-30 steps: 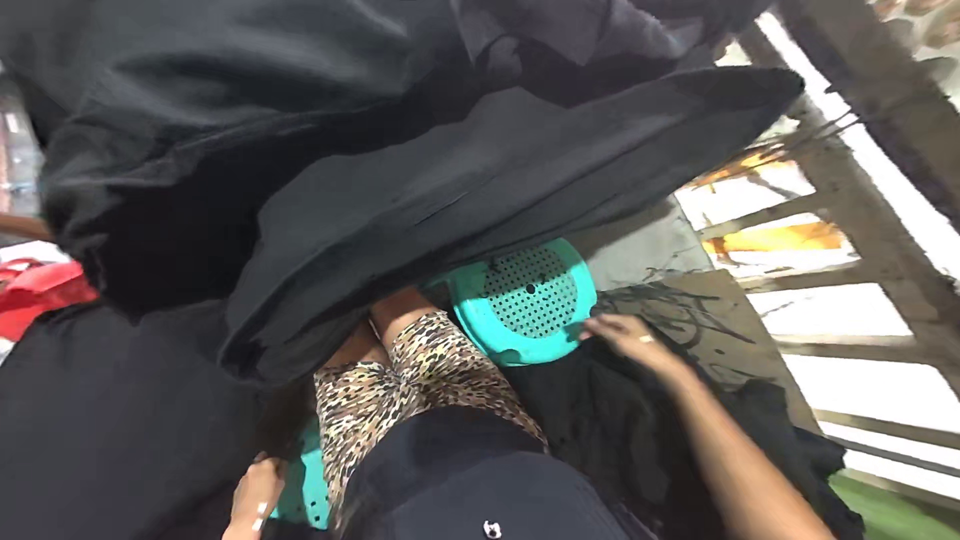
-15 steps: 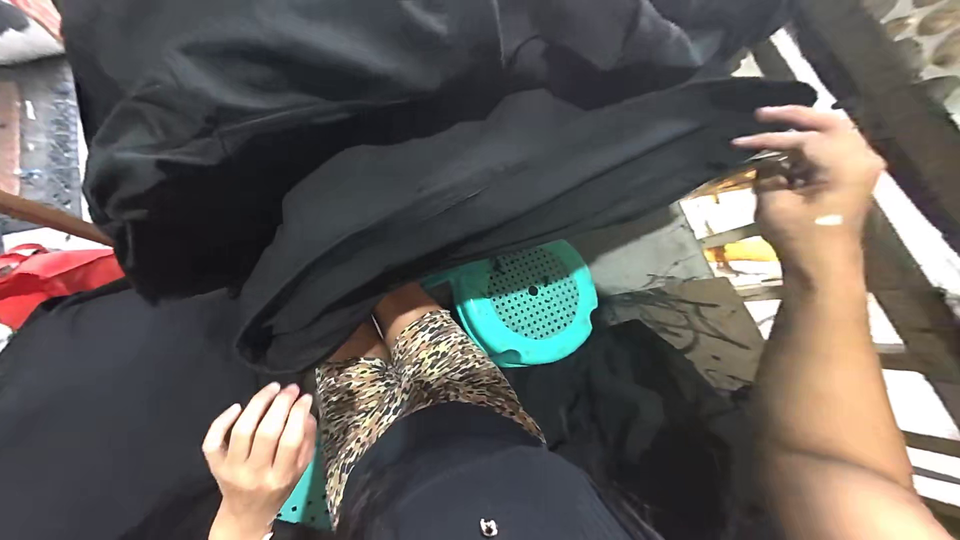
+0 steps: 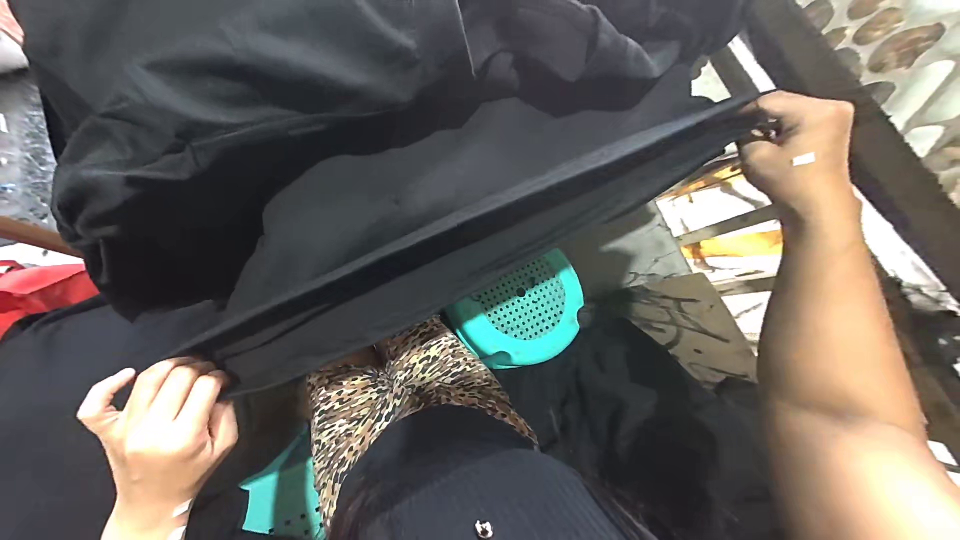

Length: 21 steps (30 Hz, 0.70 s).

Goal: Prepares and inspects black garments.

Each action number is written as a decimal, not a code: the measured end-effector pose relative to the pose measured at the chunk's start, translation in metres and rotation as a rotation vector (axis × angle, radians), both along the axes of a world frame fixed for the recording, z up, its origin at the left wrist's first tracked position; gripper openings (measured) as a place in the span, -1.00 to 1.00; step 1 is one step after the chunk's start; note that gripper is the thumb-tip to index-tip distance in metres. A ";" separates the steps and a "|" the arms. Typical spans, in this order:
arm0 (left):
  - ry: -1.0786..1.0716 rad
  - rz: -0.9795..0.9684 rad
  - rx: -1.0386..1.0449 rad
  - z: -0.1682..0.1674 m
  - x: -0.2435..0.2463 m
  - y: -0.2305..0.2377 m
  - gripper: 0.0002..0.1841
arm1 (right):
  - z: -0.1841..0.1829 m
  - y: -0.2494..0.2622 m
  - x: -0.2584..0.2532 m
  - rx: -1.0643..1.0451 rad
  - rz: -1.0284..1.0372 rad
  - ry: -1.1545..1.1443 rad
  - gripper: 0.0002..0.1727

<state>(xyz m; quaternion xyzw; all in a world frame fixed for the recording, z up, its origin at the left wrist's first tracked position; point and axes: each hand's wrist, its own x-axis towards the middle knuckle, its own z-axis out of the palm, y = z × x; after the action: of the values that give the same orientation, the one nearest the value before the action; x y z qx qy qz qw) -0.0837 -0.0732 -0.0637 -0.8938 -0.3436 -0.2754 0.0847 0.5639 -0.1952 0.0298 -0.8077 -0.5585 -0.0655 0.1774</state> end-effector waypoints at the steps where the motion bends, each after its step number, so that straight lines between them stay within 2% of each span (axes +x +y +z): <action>1: 0.003 -0.007 -0.003 0.000 0.000 0.000 -0.71 | 0.000 0.000 0.000 -0.002 -0.003 0.002 -0.71; 5: -0.019 -0.040 0.021 0.004 -0.008 0.004 -0.64 | 0.016 -0.004 0.004 -0.050 -0.008 0.041 -0.72; 7: -0.107 -0.037 0.063 0.018 -0.019 0.022 -0.59 | 0.036 0.008 0.008 -0.007 0.036 0.073 -0.72; 9: -0.250 -0.048 0.046 0.042 -0.027 0.059 -0.63 | 0.067 0.039 0.009 0.121 0.075 0.081 -0.70; 12: -0.563 -0.018 -0.015 0.062 -0.001 0.133 -0.63 | 0.106 0.108 0.004 0.311 -0.017 0.240 -0.65; 14: -0.698 0.110 -0.154 0.063 0.041 0.165 -0.62 | 0.099 0.160 0.009 0.342 -0.054 0.326 -0.66; 17: -0.858 0.171 -0.397 0.041 0.086 0.189 -0.71 | 0.054 0.222 0.016 0.214 -0.083 0.469 -0.61; 19: -0.966 0.108 -0.504 0.023 0.085 0.203 -0.70 | 0.044 0.234 0.021 0.152 -0.113 0.546 -0.56; 21: -1.072 0.103 -0.600 0.024 0.077 0.207 -0.77 | 0.049 0.229 0.027 0.121 -0.104 0.608 -0.62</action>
<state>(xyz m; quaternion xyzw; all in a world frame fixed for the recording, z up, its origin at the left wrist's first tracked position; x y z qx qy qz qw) -0.0072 0.1342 -0.0401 -0.5982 -0.4436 -0.5731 -0.3420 0.5904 0.0335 0.0788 -0.8056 -0.4330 0.1370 0.3805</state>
